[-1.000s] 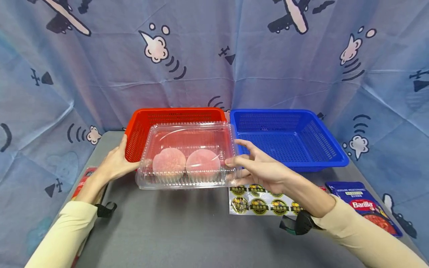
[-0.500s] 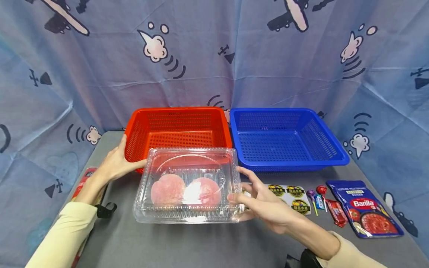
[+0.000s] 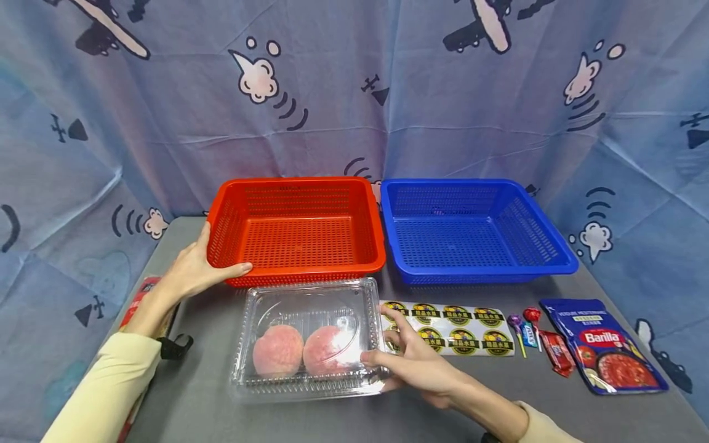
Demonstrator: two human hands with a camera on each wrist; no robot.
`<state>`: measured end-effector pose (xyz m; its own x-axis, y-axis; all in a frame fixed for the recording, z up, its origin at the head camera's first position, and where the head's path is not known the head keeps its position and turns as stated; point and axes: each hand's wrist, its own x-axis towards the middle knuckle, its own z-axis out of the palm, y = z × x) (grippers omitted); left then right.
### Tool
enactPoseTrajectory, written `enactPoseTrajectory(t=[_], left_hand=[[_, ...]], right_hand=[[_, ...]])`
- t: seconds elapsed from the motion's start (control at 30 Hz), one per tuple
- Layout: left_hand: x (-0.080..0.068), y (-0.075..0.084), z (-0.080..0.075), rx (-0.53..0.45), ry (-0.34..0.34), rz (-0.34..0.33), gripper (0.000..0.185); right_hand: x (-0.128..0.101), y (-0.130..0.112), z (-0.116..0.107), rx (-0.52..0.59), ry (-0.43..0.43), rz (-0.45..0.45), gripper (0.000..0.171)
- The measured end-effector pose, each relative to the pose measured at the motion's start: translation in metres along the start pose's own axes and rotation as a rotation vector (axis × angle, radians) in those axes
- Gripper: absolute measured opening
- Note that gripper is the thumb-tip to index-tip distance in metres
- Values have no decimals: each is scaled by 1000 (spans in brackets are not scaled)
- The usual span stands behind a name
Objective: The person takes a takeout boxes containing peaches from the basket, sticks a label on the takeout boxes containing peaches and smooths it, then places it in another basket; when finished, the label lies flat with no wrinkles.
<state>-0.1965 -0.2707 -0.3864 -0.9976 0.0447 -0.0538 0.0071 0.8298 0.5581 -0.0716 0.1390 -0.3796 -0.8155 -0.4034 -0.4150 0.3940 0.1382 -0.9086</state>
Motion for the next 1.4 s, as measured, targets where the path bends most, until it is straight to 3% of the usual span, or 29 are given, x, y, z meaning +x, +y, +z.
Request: enactPoseTrajectory(t=[0.93,1.4], left_hand=[[-1,1,2,-20,6,-3,132],[-1,0,6,-97,87,48,121]], right_hand=[[19,19,1,55,-35,15,92],[14,20,-12,-68,-109,-10,93]])
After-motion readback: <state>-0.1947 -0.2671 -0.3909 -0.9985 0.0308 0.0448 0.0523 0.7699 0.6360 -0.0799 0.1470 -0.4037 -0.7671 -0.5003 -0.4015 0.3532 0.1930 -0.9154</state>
